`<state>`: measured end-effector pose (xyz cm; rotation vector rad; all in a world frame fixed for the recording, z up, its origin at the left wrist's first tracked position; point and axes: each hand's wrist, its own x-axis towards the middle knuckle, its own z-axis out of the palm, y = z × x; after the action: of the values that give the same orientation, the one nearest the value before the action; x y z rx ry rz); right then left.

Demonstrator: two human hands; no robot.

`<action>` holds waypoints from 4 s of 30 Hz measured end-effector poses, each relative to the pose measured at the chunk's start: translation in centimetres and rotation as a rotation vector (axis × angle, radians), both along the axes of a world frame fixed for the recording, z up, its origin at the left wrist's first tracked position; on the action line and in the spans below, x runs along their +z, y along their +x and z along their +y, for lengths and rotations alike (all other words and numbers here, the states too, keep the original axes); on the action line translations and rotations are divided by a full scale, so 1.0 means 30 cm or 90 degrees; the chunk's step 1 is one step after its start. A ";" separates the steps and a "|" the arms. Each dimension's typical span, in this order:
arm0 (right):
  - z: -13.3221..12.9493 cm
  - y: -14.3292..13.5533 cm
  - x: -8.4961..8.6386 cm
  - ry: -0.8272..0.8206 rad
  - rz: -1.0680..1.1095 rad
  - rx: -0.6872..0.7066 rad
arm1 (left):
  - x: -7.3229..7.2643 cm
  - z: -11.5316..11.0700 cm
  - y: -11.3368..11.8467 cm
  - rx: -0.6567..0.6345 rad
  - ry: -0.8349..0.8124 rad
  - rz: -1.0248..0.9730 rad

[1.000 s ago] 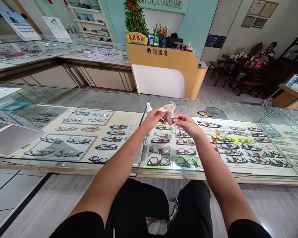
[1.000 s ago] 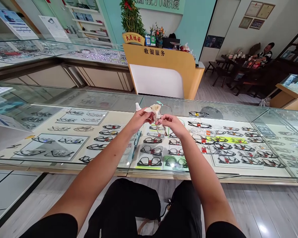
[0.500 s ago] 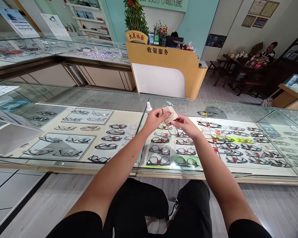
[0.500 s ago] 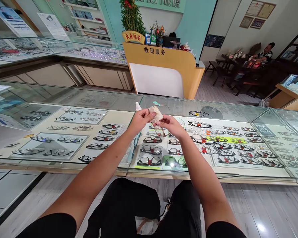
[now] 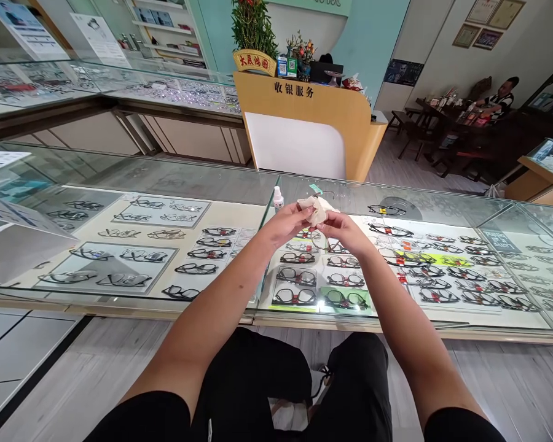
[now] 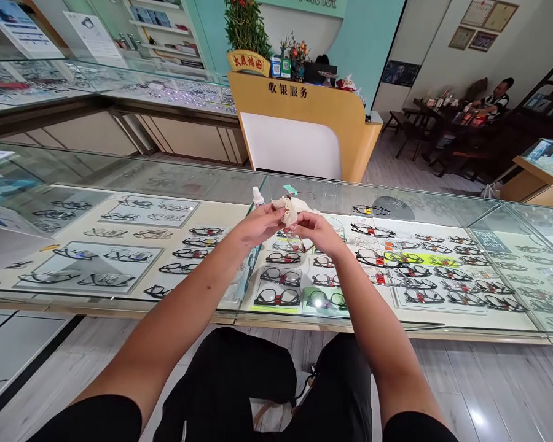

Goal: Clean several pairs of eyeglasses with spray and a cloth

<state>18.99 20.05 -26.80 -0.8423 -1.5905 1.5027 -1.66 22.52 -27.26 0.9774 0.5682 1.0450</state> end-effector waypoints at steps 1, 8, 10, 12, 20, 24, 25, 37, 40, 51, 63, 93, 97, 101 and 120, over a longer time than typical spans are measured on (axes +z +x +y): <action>-0.002 -0.001 0.003 -0.008 0.006 -0.005 | 0.000 -0.004 0.007 -0.003 0.012 -0.017; 0.004 -0.017 0.000 -0.075 0.067 -0.009 | 0.010 -0.027 0.034 0.026 0.079 -0.025; 0.007 -0.021 -0.005 -0.081 0.080 -0.020 | 0.007 -0.028 0.044 0.056 0.085 -0.021; 0.009 -0.024 -0.009 -0.077 0.081 -0.024 | 0.002 -0.025 0.052 0.077 0.091 -0.022; 0.006 -0.020 -0.016 -0.060 0.068 -0.034 | 0.007 -0.025 0.049 0.084 0.134 0.010; -0.001 -0.030 -0.010 -0.042 0.068 -0.029 | 0.005 -0.036 0.061 0.142 0.142 0.029; -0.004 -0.034 -0.008 -0.041 0.067 -0.027 | 0.003 -0.036 0.065 0.159 0.144 0.030; 0.001 -0.004 0.003 -0.061 0.082 -0.057 | 0.018 -0.025 0.024 0.020 0.141 0.002; -0.001 -0.010 0.000 -0.047 0.058 -0.069 | 0.011 -0.033 0.039 0.084 0.142 0.036; -0.003 -0.009 0.008 -0.051 0.061 -0.079 | 0.010 -0.027 0.049 0.067 0.135 -0.017; 0.011 -0.045 -0.030 0.017 0.057 -0.094 | 0.001 0.033 0.076 0.167 0.204 0.061; 0.042 -0.055 0.016 0.004 0.090 -0.080 | 0.061 0.010 0.008 0.064 -0.010 -0.126; 0.041 -0.047 0.017 0.005 0.108 -0.083 | 0.053 0.009 0.008 0.062 -0.025 -0.154; 0.028 -0.038 0.051 -0.018 0.181 -0.147 | 0.064 0.004 0.000 0.030 -0.076 -0.157; -0.024 0.009 0.122 -0.241 0.215 -0.123 | -0.017 0.004 -0.036 0.295 0.748 0.506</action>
<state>19.25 19.31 -23.12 -0.8624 -0.9678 1.7236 -2.72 22.63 -27.79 2.4399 0.8537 1.4076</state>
